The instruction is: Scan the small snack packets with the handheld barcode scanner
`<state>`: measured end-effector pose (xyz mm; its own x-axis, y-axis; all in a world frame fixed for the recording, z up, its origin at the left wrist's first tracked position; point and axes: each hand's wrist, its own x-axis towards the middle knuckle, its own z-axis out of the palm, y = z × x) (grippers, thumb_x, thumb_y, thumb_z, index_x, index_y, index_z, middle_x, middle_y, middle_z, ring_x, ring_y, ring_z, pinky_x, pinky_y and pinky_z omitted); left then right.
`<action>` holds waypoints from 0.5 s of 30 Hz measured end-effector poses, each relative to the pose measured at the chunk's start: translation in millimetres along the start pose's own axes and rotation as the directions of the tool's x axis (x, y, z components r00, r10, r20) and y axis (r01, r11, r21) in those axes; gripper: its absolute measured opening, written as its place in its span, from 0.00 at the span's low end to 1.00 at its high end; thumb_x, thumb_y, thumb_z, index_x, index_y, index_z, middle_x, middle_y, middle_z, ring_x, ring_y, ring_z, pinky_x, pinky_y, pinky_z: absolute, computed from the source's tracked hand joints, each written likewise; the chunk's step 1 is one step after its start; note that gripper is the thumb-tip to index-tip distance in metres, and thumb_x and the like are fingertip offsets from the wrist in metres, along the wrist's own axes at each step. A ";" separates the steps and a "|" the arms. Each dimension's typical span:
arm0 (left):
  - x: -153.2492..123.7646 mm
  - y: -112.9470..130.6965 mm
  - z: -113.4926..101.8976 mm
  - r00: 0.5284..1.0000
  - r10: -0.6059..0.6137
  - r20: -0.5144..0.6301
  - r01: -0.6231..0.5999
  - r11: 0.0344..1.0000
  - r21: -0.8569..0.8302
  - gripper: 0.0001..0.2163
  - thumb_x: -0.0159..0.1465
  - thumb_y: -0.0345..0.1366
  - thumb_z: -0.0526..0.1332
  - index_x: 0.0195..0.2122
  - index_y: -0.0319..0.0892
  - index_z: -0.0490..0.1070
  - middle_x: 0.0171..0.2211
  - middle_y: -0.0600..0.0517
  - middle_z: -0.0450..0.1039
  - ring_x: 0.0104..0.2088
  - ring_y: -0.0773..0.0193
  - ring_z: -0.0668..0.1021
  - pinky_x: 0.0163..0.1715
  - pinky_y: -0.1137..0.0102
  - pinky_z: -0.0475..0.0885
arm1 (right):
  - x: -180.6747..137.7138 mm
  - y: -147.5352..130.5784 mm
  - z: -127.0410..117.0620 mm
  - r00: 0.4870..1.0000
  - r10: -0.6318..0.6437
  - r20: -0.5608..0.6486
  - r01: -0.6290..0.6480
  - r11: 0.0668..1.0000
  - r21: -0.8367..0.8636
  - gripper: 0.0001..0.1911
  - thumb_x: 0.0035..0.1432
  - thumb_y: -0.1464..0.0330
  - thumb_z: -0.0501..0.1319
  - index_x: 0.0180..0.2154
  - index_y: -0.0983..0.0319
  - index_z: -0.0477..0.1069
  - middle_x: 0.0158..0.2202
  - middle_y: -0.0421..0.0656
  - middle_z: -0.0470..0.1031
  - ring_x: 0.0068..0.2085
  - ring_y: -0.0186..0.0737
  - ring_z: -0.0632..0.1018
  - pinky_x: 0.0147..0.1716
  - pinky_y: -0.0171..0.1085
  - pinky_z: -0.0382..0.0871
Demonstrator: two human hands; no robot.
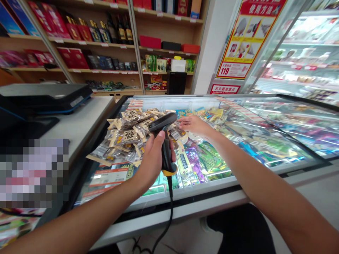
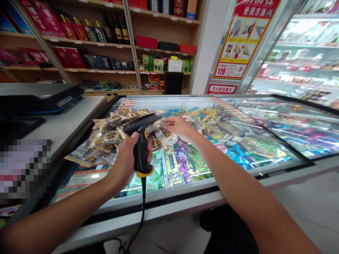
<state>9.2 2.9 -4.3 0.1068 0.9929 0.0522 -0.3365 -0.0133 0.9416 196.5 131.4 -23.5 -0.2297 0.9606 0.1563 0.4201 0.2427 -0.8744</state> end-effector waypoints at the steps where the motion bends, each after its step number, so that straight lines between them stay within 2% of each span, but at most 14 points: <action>1: 0.9 0.1 -0.2 1.000 -0.018 -0.009 0.018 1.000 -0.011 0.19 0.61 0.55 0.60 0.35 0.44 0.61 0.22 0.57 0.69 0.14 0.70 0.69 0.11 0.75 0.61 | -1.3 -1.0 0.2 1.000 -0.004 0.006 0.004 0.998 -0.067 0.16 0.52 0.68 0.71 0.45 0.62 0.78 0.32 0.43 0.78 0.32 0.40 0.77 0.36 0.39 0.71; 4: 2.4 0.1 -0.1 0.999 -0.038 -0.025 0.037 0.998 -0.055 0.18 0.61 0.54 0.61 0.36 0.44 0.61 0.23 0.57 0.70 0.15 0.70 0.69 0.12 0.75 0.61 | -6.0 -4.1 4.0 0.999 -0.041 0.011 0.043 0.964 -0.263 0.24 0.50 0.60 0.73 0.48 0.62 0.77 0.35 0.44 0.77 0.33 0.42 0.77 0.33 0.40 0.70; 7: 2.6 -0.7 -0.1 0.998 -0.049 -0.029 0.047 0.997 -0.061 0.18 0.61 0.53 0.61 0.37 0.44 0.61 0.24 0.57 0.70 0.15 0.71 0.69 0.12 0.75 0.62 | -9.7 -6.9 6.7 0.999 -0.033 -0.006 0.030 0.961 -0.273 0.27 0.46 0.62 0.75 0.49 0.62 0.76 0.38 0.46 0.76 0.34 0.43 0.77 0.32 0.40 0.69; 12: 2.9 -1.2 -0.5 0.999 -0.050 -0.021 0.049 0.997 -0.051 0.17 0.63 0.52 0.59 0.37 0.44 0.62 0.24 0.57 0.70 0.16 0.70 0.70 0.14 0.75 0.63 | -11.8 -13.3 2.6 0.995 -0.056 0.079 0.072 0.973 -0.218 0.12 0.46 0.67 0.74 0.34 0.59 0.77 0.30 0.42 0.74 0.34 0.45 0.75 0.33 0.41 0.67; 15: 2.8 0.0 -0.4 0.999 -0.052 -0.011 0.051 0.997 -0.061 0.16 0.64 0.52 0.59 0.35 0.43 0.62 0.24 0.57 0.69 0.16 0.71 0.70 0.15 0.75 0.63 | -12.1 -18.4 -2.6 0.997 -0.075 0.006 0.073 0.957 -0.282 0.12 0.46 0.67 0.73 0.31 0.59 0.72 0.28 0.41 0.72 0.33 0.44 0.73 0.32 0.41 0.66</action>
<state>9.1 5.7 -4.3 0.1137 0.9935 -0.0005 -0.3873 0.0448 0.9209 193.8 115.7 -8.1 -0.2654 0.9390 0.2188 0.6322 0.3409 -0.6958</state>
